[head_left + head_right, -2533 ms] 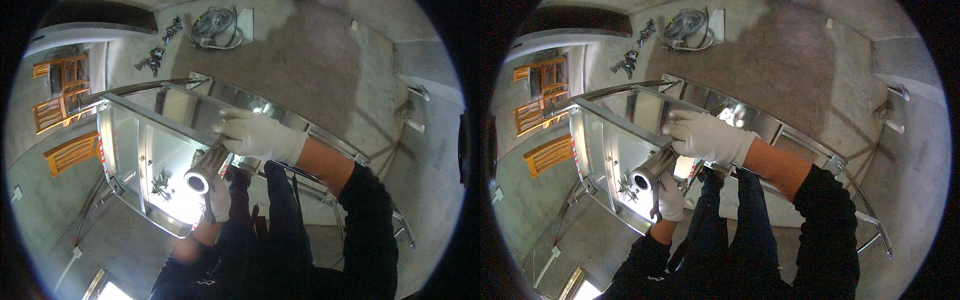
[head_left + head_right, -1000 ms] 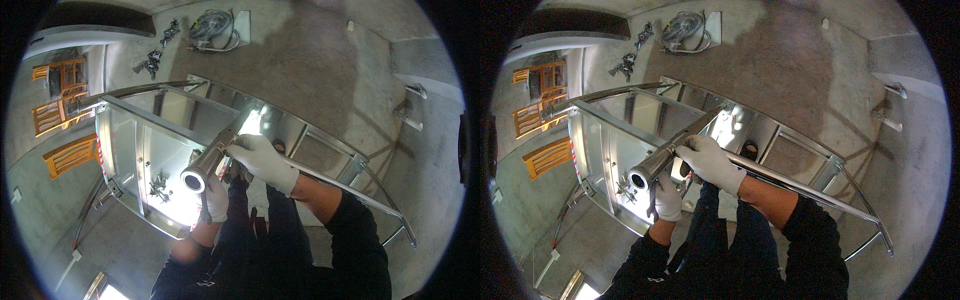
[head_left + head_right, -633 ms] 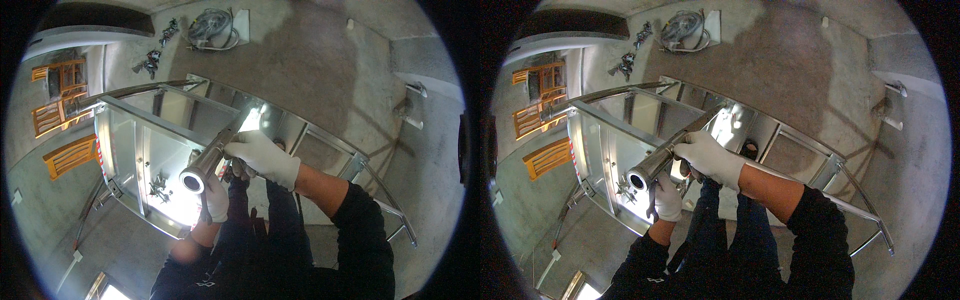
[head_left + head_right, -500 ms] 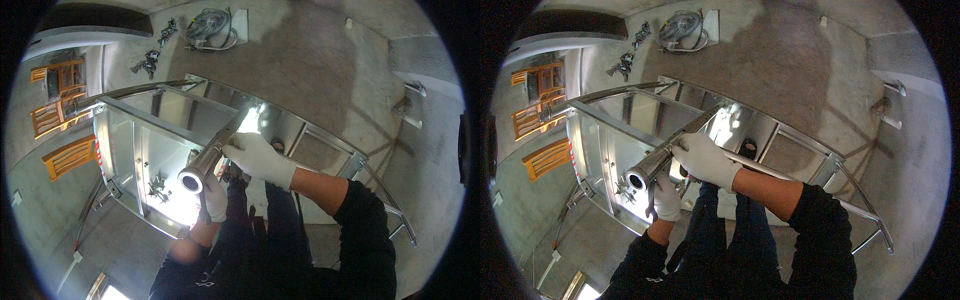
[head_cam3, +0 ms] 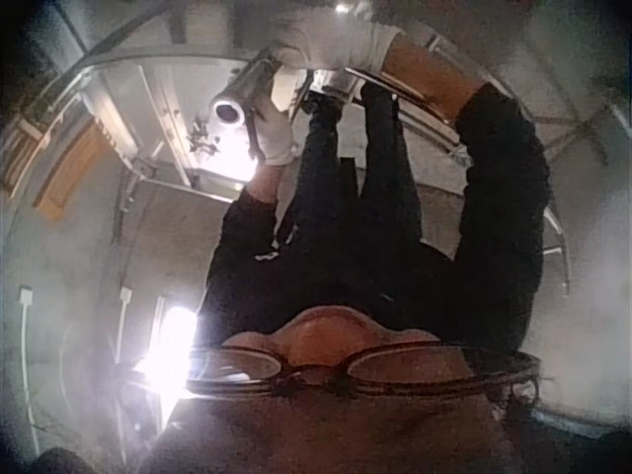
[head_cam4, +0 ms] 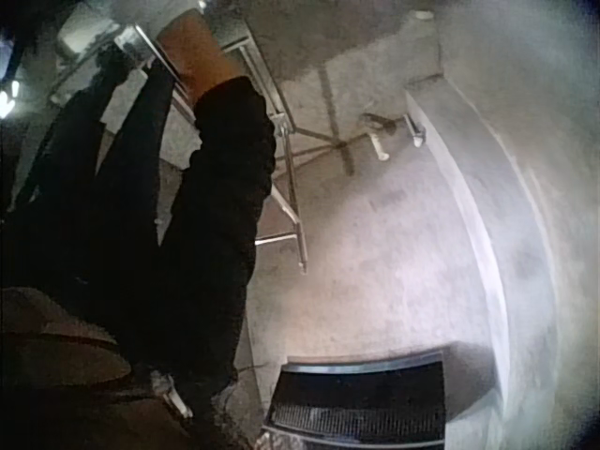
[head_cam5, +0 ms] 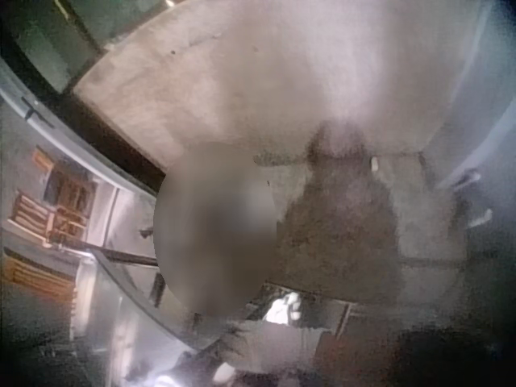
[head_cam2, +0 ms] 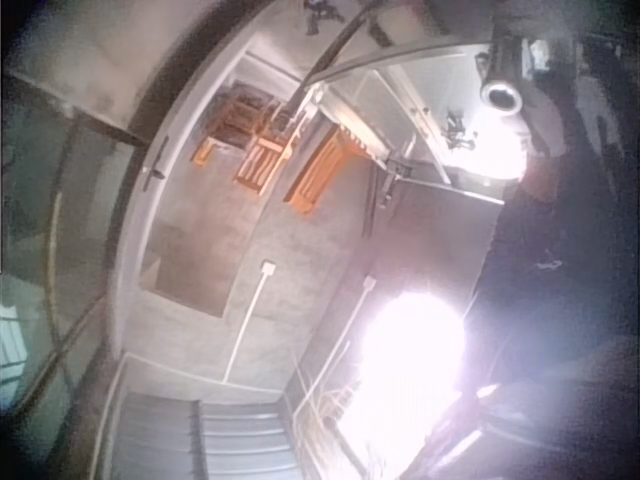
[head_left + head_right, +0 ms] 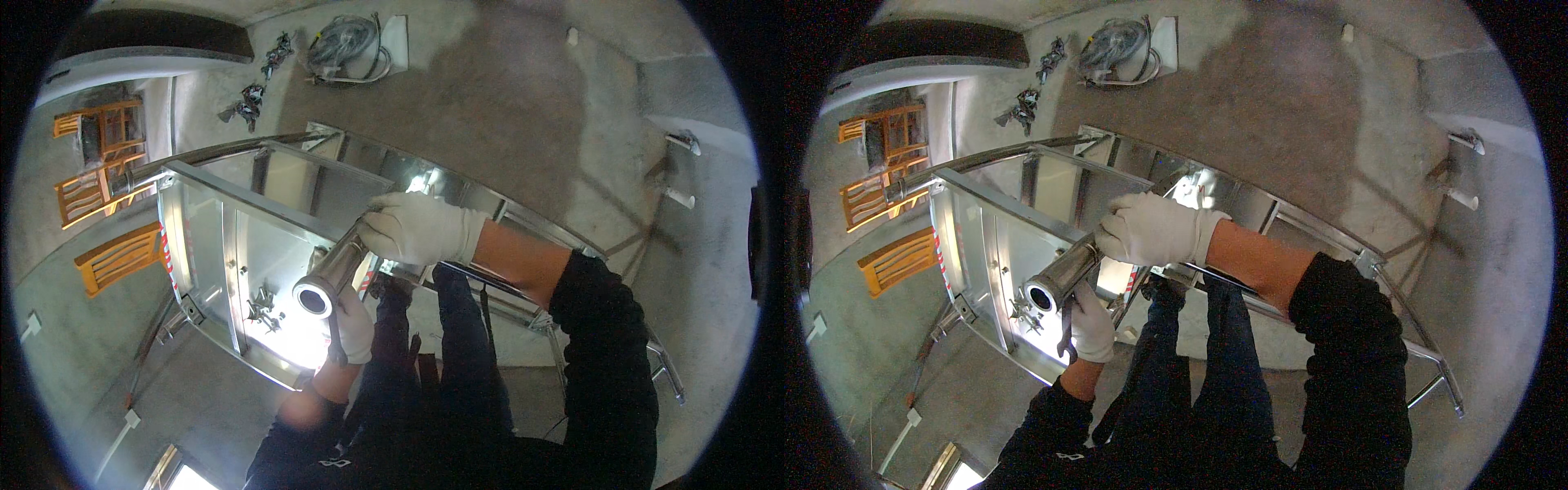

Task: The person assembles a metal frame by attaching cylindrical metal tubes to a rectangular metal panel using bolts and nuts. They position the tubes, insert fasteners, and tighten them by hand while adjusting the frame orientation.

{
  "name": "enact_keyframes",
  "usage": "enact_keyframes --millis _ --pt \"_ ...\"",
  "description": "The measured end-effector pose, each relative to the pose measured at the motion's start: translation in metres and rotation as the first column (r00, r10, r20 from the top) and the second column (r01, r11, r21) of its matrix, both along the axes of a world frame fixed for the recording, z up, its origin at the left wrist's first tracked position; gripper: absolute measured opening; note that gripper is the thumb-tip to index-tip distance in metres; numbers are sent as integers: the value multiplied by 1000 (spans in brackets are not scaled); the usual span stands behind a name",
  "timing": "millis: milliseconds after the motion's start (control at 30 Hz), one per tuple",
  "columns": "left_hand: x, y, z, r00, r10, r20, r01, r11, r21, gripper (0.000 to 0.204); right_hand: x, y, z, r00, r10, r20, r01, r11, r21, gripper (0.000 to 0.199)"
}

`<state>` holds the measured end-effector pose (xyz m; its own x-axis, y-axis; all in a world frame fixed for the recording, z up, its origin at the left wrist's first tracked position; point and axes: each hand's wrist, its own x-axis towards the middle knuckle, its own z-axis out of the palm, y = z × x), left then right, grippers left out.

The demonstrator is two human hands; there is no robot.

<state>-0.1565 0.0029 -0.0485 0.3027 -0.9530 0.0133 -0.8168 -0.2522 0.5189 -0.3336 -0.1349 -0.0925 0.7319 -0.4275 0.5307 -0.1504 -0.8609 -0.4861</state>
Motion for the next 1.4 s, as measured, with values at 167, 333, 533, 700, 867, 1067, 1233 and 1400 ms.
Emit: enact_keyframes --millis 167,333,533,700,867,1067,1233,1400 --pt "-6 -2 7 997 46 -61 -41 995 89 30 -2 -3 9 994 -73 80 68 996 60 20" --pt "-13 -6 19 975 150 -162 -111 967 228 29 -4 28 19 933 -318 170 94 669 738 21" --pt "17 22 -15 959 -142 245 118 987 110 25 11 33 28 876 -482 0 21 38 999 29" --pt "7 14 -10 983 -101 155 94 994 55 29 23 39 18 744 -667 27 -97 -69 993 42" --pt "17 17 -15 990 -93 110 83 992 92 32 9 23 38 787 -600 145 -308 -179 934 40" --pt "-6 3 6 995 70 -76 -61 991 117 32 7 24 22 876 -468 117 -292 -320 902 37" --pt "-7 1 7 998 68 -15 -66 994 87 31 15 34 16 792 -596 129 -393 -338 855 25" --pt "0 8 5 996 69 49 -79 966 247 30 10 27 26 793 -594 136 -445 -411 796 23"
